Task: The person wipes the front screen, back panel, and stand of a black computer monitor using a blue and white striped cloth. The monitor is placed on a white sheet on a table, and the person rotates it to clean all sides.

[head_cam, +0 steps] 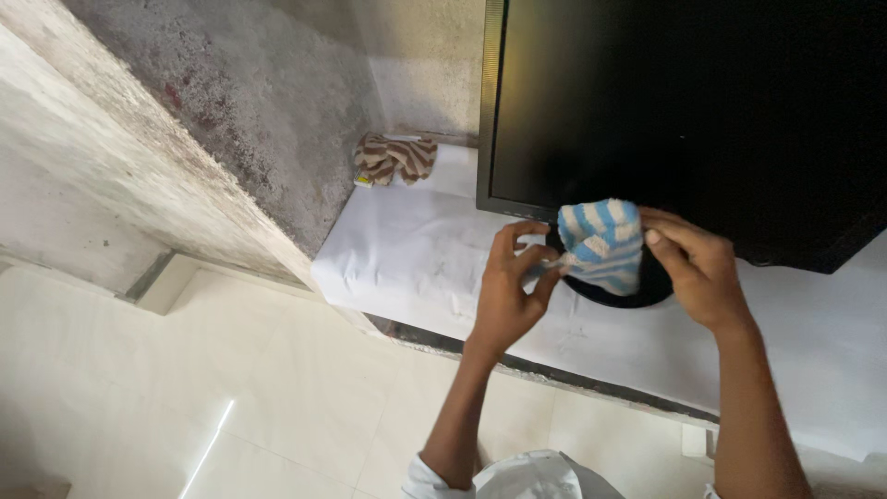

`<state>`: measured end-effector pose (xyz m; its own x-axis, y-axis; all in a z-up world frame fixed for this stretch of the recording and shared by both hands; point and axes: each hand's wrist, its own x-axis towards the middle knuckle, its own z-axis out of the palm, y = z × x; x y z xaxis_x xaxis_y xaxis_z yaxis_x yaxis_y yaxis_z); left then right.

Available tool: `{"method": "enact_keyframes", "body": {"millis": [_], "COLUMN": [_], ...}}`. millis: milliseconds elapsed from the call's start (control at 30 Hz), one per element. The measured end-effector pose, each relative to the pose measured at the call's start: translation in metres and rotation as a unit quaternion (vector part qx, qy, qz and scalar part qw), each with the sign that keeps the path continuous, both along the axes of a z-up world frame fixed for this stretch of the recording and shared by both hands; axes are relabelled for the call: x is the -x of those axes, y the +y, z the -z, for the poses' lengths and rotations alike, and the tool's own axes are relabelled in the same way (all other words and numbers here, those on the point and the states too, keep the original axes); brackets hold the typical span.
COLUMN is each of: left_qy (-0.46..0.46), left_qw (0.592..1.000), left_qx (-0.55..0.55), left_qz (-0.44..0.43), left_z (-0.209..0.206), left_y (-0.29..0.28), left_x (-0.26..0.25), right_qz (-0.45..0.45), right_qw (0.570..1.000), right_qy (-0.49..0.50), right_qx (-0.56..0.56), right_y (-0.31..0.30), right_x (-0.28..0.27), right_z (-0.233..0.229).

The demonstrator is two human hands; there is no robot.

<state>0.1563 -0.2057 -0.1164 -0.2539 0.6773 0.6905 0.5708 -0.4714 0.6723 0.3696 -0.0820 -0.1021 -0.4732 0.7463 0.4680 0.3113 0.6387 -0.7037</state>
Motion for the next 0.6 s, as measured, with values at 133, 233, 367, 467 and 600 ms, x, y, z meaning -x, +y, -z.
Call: {"method": "enact_keyframes", "body": {"millis": [133,233,367,467,600], "left_qy": [-0.02,-0.019,-0.002,0.008,0.019], "left_qw": [0.996,0.996,0.998,0.997,0.995], "left_qx": [0.021,0.037,0.056,0.082,0.093], "left_qz": [0.081,0.076,0.013,-0.005,-0.023], "left_z": [-0.01,-0.007,-0.009,-0.011,-0.017], "left_y": [0.011,0.017,0.026,0.028,0.025], "left_x": [-0.002,-0.019,-0.025,-0.032,-0.027], "right_qz": [-0.053,-0.106,-0.185,-0.19,-0.065], "right_qw": [0.993,0.967,0.946,0.954,0.982], "right_qy": [-0.017,-0.008,0.062,-0.015,-0.156], "right_qx": [0.104,0.233,0.257,0.232,0.085], "right_y": [0.005,0.007,0.015,0.014,0.008], "right_x": [-0.004,0.004,-0.003,-0.01,-0.003], "right_z": [0.003,0.03,0.043,0.041,0.029]}}
